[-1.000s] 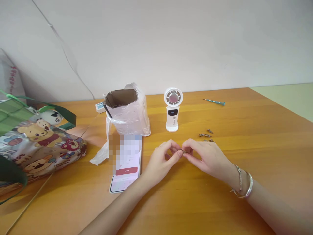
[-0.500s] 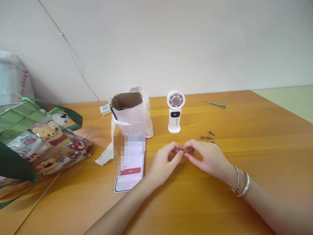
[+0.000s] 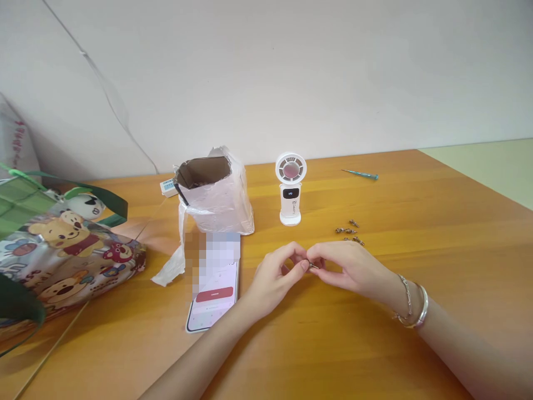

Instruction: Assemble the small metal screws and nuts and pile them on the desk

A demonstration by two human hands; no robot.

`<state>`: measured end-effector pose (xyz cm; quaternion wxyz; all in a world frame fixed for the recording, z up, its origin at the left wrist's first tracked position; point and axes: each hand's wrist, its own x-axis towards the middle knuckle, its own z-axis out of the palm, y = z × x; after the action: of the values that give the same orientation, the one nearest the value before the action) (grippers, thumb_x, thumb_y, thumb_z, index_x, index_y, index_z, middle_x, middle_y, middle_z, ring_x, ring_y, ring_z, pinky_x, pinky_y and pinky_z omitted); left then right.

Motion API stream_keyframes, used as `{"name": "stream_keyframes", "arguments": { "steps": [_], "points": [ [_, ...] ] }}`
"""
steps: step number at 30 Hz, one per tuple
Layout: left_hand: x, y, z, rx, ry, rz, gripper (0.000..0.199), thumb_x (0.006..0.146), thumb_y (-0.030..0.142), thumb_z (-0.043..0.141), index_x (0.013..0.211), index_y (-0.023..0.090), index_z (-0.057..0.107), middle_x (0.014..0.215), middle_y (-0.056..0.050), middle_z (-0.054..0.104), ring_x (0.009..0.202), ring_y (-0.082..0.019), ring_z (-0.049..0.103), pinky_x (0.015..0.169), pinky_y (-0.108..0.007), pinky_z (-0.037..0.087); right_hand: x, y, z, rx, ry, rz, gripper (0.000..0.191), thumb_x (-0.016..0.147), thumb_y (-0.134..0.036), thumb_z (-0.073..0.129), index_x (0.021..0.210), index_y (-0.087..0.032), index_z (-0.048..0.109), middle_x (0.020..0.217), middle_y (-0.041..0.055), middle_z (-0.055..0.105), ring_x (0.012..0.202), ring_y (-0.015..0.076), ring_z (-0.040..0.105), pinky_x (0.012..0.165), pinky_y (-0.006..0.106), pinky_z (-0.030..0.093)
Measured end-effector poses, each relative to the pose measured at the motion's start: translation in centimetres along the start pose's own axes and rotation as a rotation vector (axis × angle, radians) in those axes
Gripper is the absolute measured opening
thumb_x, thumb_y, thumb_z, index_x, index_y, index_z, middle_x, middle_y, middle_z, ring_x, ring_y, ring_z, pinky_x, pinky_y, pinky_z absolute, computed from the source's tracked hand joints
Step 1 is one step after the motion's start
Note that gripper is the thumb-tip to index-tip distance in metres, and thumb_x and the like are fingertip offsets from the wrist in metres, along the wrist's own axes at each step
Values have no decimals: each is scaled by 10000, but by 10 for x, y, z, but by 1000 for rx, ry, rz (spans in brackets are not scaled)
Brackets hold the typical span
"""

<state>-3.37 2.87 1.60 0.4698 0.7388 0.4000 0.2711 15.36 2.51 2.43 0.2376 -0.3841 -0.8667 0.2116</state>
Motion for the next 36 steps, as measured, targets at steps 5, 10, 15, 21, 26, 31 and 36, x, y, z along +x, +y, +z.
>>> {"name": "stream_keyframes", "arguments": {
  "steps": [5, 10, 15, 21, 26, 31, 36],
  "points": [
    [-1, 2, 1, 8, -13, 2, 154, 903, 254, 390, 877, 193, 529, 842, -3, 578, 789, -133, 524, 638, -222, 389, -1, 1, 1, 20, -10, -16, 79, 818, -155, 472, 832, -227, 503, 725, -53, 601, 605, 80, 519, 567, 190, 369],
    [-2, 3, 1, 135, 2, 33, 127, 892, 236, 388, 843, 198, 499, 828, 9, 564, 764, -130, 513, 653, -233, 383, -3, 1, 6, -84, 61, -12, 63, 801, -167, 487, 815, -228, 487, 691, -69, 598, 573, 76, 517, 538, 194, 347],
    [-5, 1, 5, 343, 45, 67, 127, 862, 221, 416, 741, 192, 439, 723, 25, 510, 672, -125, 474, 606, -238, 354, -3, 1, 11, -151, 124, -61, 103, 774, -144, 478, 833, -227, 495, 676, -63, 609, 568, 84, 538, 513, 197, 342],
    [-4, 5, -1, 395, 90, 89, 136, 879, 282, 420, 828, 210, 523, 786, 17, 589, 746, -143, 516, 642, -247, 368, -2, 2, 7, -127, 134, 1, 76, 837, -182, 451, 872, -229, 499, 690, -47, 620, 573, 90, 559, 527, 198, 371],
    [-2, 2, -5, 542, 150, 108, 80, 829, 252, 510, 820, 230, 586, 815, 26, 659, 797, -161, 538, 616, -249, 357, 0, 4, 4, -85, 75, 62, 45, 866, -245, 471, 883, -229, 509, 713, -32, 639, 612, 110, 586, 552, 217, 395],
    [-2, 2, -6, 549, 123, 99, 158, 860, 330, 486, 842, 245, 619, 815, 21, 678, 805, -169, 544, 613, -248, 360, 0, 5, 2, -11, 49, 110, 86, 875, -291, 488, 862, -232, 549, 737, -18, 658, 645, 126, 602, 596, 238, 424],
    [-2, 4, -8, 472, 30, 74, 183, 871, 349, 470, 869, 248, 623, 831, 22, 669, 834, -169, 545, 658, -244, 370, 0, 4, 1, -37, 51, 77, 79, 883, -242, 473, 873, -233, 551, 765, -28, 667, 655, 114, 602, 591, 226, 414]
  ]
}}
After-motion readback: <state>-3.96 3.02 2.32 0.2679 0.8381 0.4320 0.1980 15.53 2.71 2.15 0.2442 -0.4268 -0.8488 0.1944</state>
